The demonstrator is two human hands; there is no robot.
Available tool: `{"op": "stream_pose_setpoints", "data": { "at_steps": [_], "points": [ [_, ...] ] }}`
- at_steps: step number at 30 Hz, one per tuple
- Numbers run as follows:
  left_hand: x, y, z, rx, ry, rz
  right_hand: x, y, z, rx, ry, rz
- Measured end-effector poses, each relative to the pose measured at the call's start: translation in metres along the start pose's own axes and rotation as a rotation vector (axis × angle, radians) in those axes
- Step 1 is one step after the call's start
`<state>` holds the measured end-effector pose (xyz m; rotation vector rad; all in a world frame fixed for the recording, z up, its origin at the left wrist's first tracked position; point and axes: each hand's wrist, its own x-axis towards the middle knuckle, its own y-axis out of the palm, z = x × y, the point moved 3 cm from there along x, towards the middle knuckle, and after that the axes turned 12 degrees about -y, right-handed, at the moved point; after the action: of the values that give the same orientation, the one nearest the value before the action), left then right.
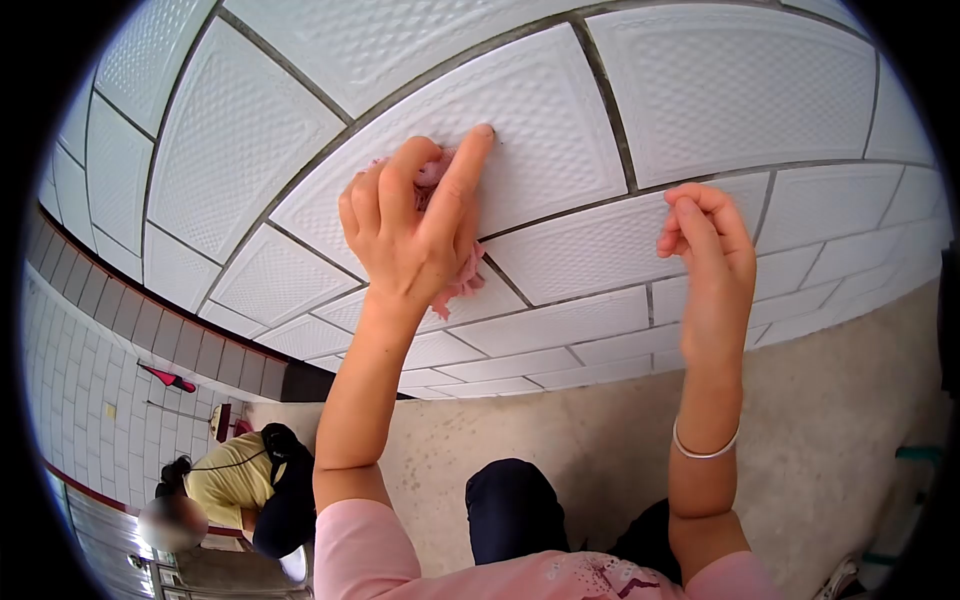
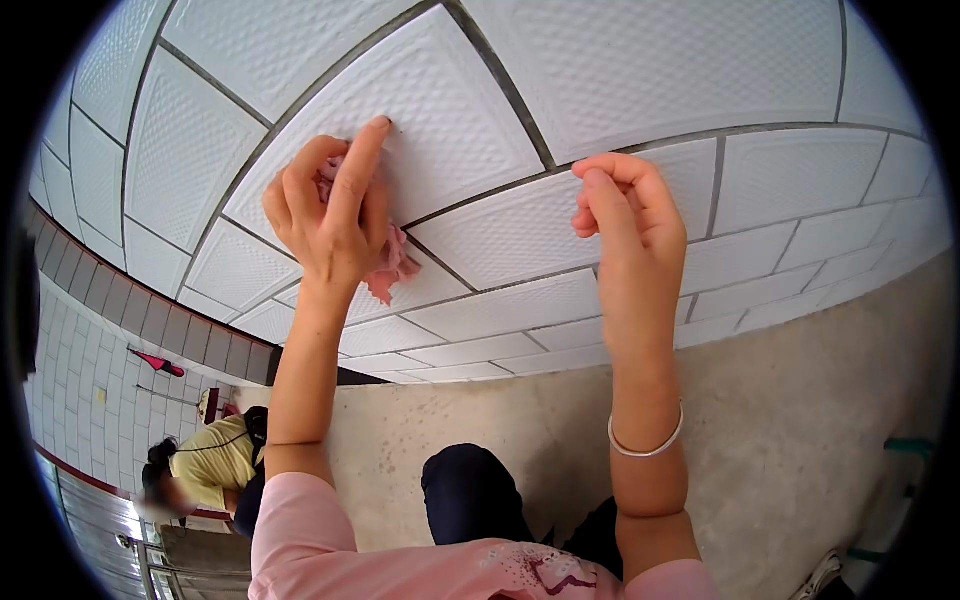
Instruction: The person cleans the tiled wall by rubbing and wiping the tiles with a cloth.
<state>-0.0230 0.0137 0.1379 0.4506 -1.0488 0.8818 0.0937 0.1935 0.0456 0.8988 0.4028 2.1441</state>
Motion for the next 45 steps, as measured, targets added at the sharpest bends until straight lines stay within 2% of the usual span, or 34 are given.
{"op": "stream_pose_setpoints", "data": {
  "at_steps": [5,30,32,35,41,45],
  "points": [
    [-0.002,0.006,0.006,-0.086,0.042,-0.007,-0.001,0.004,-0.005,0.034,-0.007,0.014],
    [-0.001,0.009,0.008,-0.109,0.022,0.021,-0.003,0.012,-0.022,0.052,-0.034,0.049],
    [-0.003,0.008,0.01,-0.241,0.035,-0.072,-0.004,0.013,-0.022,0.04,-0.045,0.05],
    [-0.001,0.005,0.008,-0.291,-0.037,-0.098,-0.003,0.015,-0.025,0.023,-0.067,0.041],
    [0.026,0.015,-0.01,-0.321,-0.001,-0.171,-0.005,0.016,-0.026,-0.039,-0.096,0.045],
    [0.001,0.0,0.008,-0.186,0.009,-0.036,-0.002,0.011,-0.024,0.007,-0.086,0.054]
  ]
}}
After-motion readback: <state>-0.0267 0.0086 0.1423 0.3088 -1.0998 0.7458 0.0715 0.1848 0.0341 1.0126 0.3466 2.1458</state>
